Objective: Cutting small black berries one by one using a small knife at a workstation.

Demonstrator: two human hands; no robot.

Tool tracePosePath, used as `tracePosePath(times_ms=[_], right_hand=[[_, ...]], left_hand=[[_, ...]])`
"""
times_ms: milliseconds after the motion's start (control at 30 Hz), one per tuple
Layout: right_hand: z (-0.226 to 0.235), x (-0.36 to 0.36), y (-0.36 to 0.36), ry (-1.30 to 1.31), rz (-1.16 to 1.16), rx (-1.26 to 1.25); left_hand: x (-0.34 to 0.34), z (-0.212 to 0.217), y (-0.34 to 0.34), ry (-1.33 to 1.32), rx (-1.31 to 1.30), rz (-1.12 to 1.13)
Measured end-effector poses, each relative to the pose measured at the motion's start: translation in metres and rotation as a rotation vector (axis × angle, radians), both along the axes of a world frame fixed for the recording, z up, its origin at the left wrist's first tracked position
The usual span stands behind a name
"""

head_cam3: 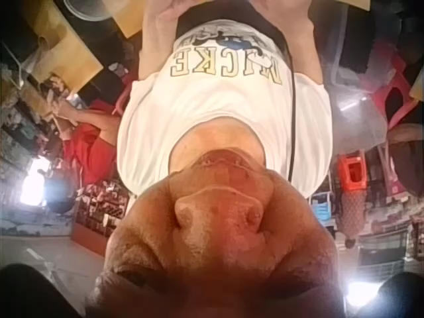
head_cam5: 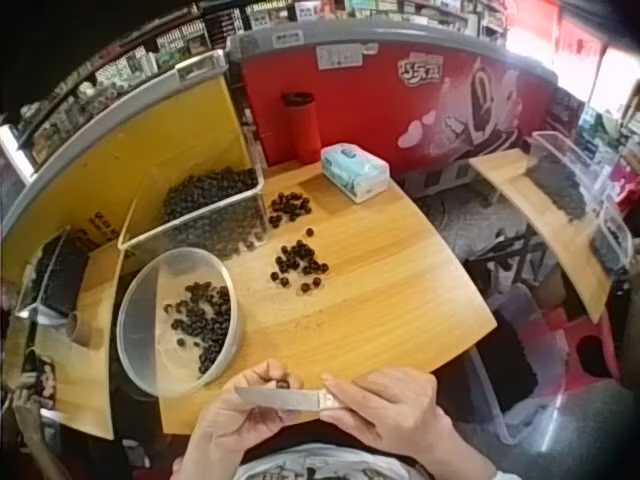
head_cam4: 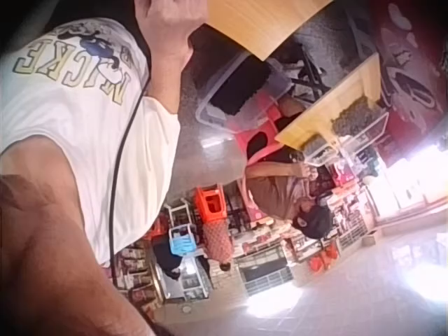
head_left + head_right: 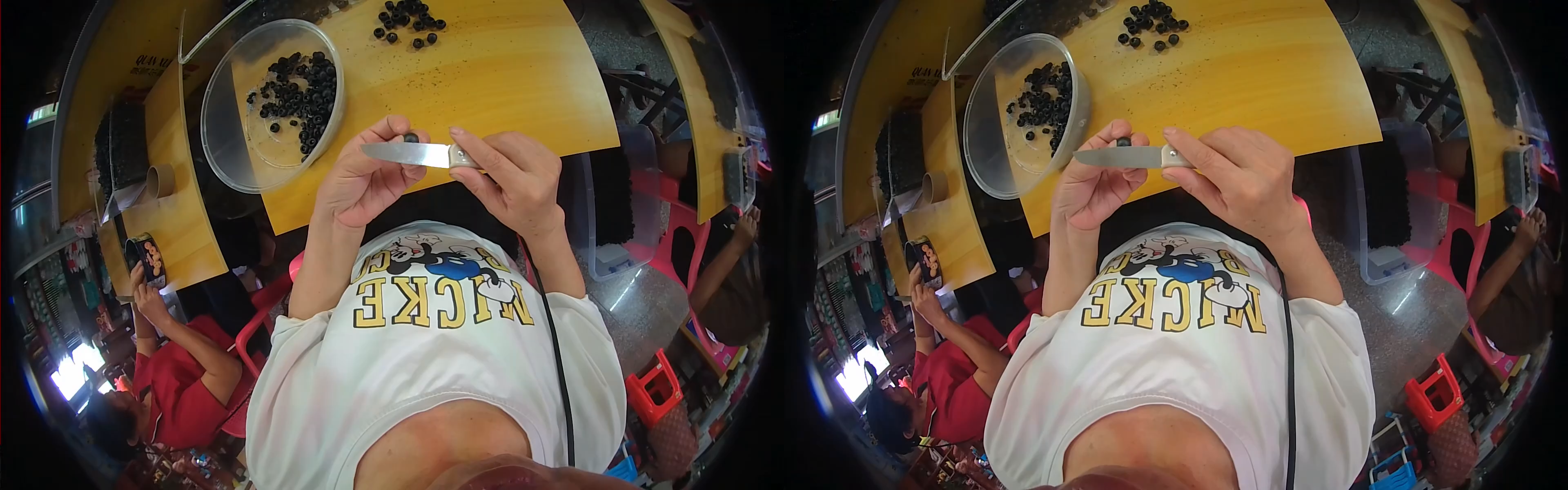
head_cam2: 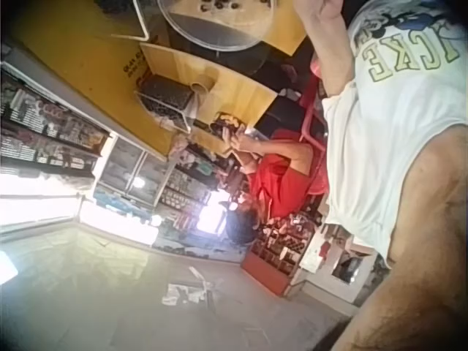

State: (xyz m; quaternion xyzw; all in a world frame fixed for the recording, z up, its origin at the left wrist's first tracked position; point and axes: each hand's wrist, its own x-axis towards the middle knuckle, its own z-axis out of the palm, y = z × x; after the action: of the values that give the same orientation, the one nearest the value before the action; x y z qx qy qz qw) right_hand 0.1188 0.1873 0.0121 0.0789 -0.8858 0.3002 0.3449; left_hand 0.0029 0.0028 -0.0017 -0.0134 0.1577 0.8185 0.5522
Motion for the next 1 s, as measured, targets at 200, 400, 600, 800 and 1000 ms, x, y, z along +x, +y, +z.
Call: tracePosePath(times_ms=[200,400,600,800,1000], right_hand=[[-0.011,0.001,0.015,-0.147,-0.133,0.011],[-0.025,0.007,0.026,-0.132,-0.218,-0.292],[-0.03,0.006,0.021,-0.195,-0.245,-0.335],[-0.031,0.001,0.012,-0.207,-0.21,-0.325],[-0.035,0.008,0.014,-0.252,-0.249,-0.313]], left_hand=[[0.001,0.003,-0.01,0.122,-0.048,-0.016],[0.001,0.03,-0.032,0.256,-0.128,0.08],[-0.066,0.062,-0.091,0.557,-0.33,0.219],[-0.165,0.031,-0.106,0.967,-0.967,0.115],[-0.188,0.026,-0.07,1.523,-1.39,-0.037]])
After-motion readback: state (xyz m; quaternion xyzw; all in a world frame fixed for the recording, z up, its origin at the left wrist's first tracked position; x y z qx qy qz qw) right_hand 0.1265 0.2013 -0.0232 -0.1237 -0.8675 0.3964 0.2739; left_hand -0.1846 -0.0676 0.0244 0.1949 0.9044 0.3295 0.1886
